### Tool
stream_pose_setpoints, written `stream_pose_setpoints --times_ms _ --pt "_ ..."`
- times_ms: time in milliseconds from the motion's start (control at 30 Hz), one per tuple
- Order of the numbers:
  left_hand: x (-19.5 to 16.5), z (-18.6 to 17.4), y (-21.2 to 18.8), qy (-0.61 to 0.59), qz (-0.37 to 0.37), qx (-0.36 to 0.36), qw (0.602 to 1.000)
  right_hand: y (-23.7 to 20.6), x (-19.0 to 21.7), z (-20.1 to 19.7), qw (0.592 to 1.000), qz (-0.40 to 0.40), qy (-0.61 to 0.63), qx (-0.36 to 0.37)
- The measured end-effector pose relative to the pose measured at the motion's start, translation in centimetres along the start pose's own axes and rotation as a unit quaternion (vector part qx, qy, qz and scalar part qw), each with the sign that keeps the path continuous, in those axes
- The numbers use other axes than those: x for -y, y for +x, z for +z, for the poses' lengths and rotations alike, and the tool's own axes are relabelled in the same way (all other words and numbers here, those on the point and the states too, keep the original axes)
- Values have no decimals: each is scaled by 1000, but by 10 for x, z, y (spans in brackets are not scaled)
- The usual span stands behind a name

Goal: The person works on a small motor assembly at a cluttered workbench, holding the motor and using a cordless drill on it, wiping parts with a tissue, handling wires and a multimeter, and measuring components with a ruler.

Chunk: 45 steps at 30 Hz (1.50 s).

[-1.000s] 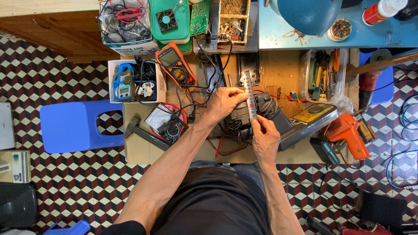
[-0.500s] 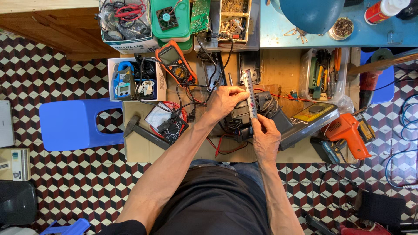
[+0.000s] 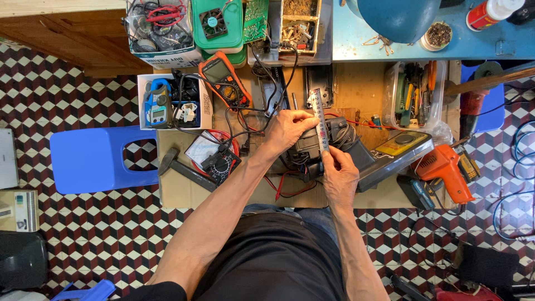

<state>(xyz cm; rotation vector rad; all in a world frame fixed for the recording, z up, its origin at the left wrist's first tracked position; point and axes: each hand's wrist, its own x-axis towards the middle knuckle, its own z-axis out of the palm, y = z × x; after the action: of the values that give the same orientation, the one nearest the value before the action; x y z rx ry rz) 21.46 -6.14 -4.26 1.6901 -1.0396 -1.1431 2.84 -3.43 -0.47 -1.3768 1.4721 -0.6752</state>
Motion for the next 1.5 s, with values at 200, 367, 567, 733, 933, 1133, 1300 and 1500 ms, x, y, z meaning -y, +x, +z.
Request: stream_pose_setpoints --times_ms 200,367,567,733,933,1133,1300,1500 --pt "-2 0 -1 -9 3 3 1000 0 1 -1 1000 -2 3 -1" --pt "-4 -1 -2 -4 -9 4 1000 0 2 -1 1000 2 -4 0" --pt "-5 -2 -3 -4 -7 2 1000 -1 4 -1 1000 2 0 0" --pt "-5 -2 -3 3 -16 -1 1000 0 5 -1 1000 9 -1 -1" --pt "-4 -1 -2 11 -6 -2 1000 0 5 -1 1000 16 1 0" --pt "-9 -3 -4 23 -25 -1 999 1 3 2 1000 3 -3 -11" --pt "-14 -4 -7 25 -51 3 998 0 2 2 1000 19 -7 -8" --pt "-16 -5 -8 18 -38 2 999 0 2 1 1000 10 14 -6"
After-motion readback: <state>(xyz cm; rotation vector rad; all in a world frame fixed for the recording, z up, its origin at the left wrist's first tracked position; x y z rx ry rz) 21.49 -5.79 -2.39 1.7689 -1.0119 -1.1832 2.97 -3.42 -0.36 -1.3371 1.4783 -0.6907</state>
